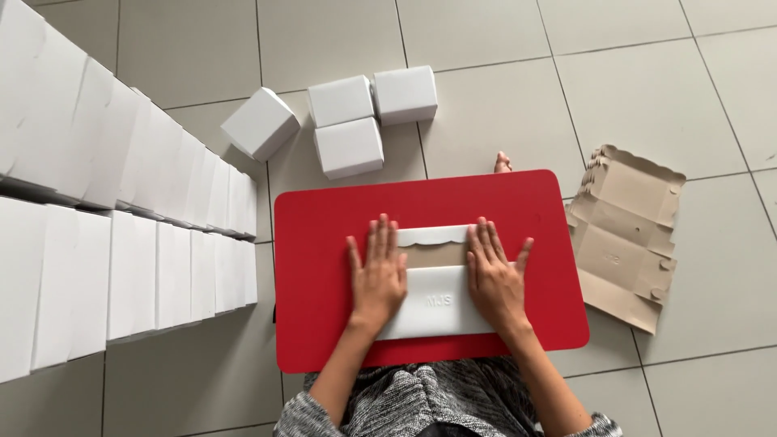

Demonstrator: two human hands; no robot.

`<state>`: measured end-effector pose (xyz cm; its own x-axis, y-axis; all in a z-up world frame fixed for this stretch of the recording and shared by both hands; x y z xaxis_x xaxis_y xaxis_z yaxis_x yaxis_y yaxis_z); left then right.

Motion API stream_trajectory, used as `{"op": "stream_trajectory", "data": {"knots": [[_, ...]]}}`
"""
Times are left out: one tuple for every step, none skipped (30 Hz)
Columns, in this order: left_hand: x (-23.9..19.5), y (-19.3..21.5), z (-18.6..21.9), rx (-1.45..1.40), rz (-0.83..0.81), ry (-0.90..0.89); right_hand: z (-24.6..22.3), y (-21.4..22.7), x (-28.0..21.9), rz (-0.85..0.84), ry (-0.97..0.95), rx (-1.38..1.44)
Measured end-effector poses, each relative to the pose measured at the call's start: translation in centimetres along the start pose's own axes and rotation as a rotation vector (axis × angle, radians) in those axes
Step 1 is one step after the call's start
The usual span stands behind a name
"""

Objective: The person assembles small white cardboard boxes by folding flat pieces and inserting them into a red tray. They repeat the process for multiple units, placing finished boxes on the floor.

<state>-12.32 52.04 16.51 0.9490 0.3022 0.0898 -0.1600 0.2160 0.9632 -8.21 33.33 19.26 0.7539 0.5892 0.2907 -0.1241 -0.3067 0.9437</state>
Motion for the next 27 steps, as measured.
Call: {"op": "stream_trajectory", "data": {"knots": [[0.1,0.1,0.0,-0.001,0.006,0.002,0.0,-0.1,0.0,0.004,0.005,-0.002],[-0.1,0.1,-0.3,0.022,0.000,0.017,0.0,-0.4,-0.1,-0.004,-0.005,-0.009],[-0.2,0.2,-0.5,0.046,-0.007,0.032,0.1,-0.5,-0.3,-0.012,-0.015,-0.017],[0.0,0.4,-0.2,0.047,0.000,0.030,-0.1,-0.3,-0.3,-0.005,-0.014,-0.018],[0.3,1.0,0.1,0.027,0.034,0.038,-0.2,0.0,-0.3,-0.006,-0.016,-0.009],[0.8,1.7,0.4,0.006,0.074,0.047,-0.2,0.2,0.0,-0.003,-0.014,-0.001],[1.6,1.4,0.1,0.007,0.089,0.047,-0.2,1.1,0.4,0.009,-0.007,-0.004],[2.0,1.5,0.3,0.003,0.159,0.003,0.2,1.7,0.4,0.008,-0.044,0.044],[2.3,1.7,0.6,0.000,0.230,-0.041,0.5,2.3,0.3,0.007,-0.080,0.093],[2.5,2.0,0.2,0.002,0.242,-0.035,0.9,2.9,0.5,0.014,-0.069,0.093],[2.6,2.7,0.2,-0.012,0.281,-0.072,1.8,4.0,0.5,0.095,-0.100,0.137],[2.6,3.3,0.3,-0.026,0.317,-0.117,2.6,5.1,0.3,0.178,-0.138,0.182],[2.6,5.0,0.6,-0.024,0.327,-0.120,3.6,5.3,0.3,0.188,-0.134,0.182],[2.4,6.5,0.9,-0.053,0.313,-0.119,4.8,5.3,0.2,0.211,-0.147,0.286],[2.3,8.1,1.2,-0.081,0.300,-0.118,6.0,5.3,0.1,0.233,-0.160,0.389],[2.0,9.6,1.7,-0.079,0.309,-0.119,6.3,5.8,-0.1,0.241,-0.153,0.390],[1.8,11.3,2.0,-0.154,0.302,-0.122,7.3,5.0,-0.4,0.196,-0.242,0.549],[1.5,12.8,2.2,-0.228,0.292,-0.124,8.0,4.1,-1.1,0.146,-0.333,0.709],[1.4,14.0,2.5,-0.226,0.298,-0.125,7.7,4.9,-1.0,0.150,-0.328,0.711],[1.3,15.6,2.6,-0.304,0.334,-0.116,7.4,6.3,-0.9,0.199,-0.285,0.683],[1.1,17.2,2.6,-0.382,0.370,-0.106,7.1,7.6,-0.8,0.248,-0.243,0.654],[1.1,18.0,2.9,-0.381,0.372,-0.109,6.4,8.8,-0.7,0.251,-0.242,0.654],[0.7,19.3,3.0,-0.430,0.427,-0.117,5.6,10.7,-0.6,0.325,-0.192,0.647],[0.4,20.6,3.1,-0.479,0.482,-0.125,4.7,12.5,-0.5,0.399,-0.142,0.640],[0.1,21.3,3.4,-0.478,0.483,-0.128,4.1,13.2,-0.6,0.403,-0.142,0.640],[-0.3,22.3,3.9,-0.503,0.516,-0.152,3.9,13.5,-0.7,0.383,-0.197,0.634],[-0.8,23.4,4.2,-0.528,0.549,-0.178,3.7,13.8,-0.9,0.364,-0.252,0.628]]}}
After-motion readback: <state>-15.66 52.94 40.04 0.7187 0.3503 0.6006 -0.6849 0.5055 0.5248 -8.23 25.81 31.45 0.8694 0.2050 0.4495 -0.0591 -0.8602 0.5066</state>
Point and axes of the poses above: each hand's wrist, its own x-axis towards the middle knuckle, its own y-axis out of the back of the hand, z = x × y, the point moved 10 cm from there along x, towards the middle knuckle, and after that the axes turned 14 degrees about y, right-handed, at the moved point
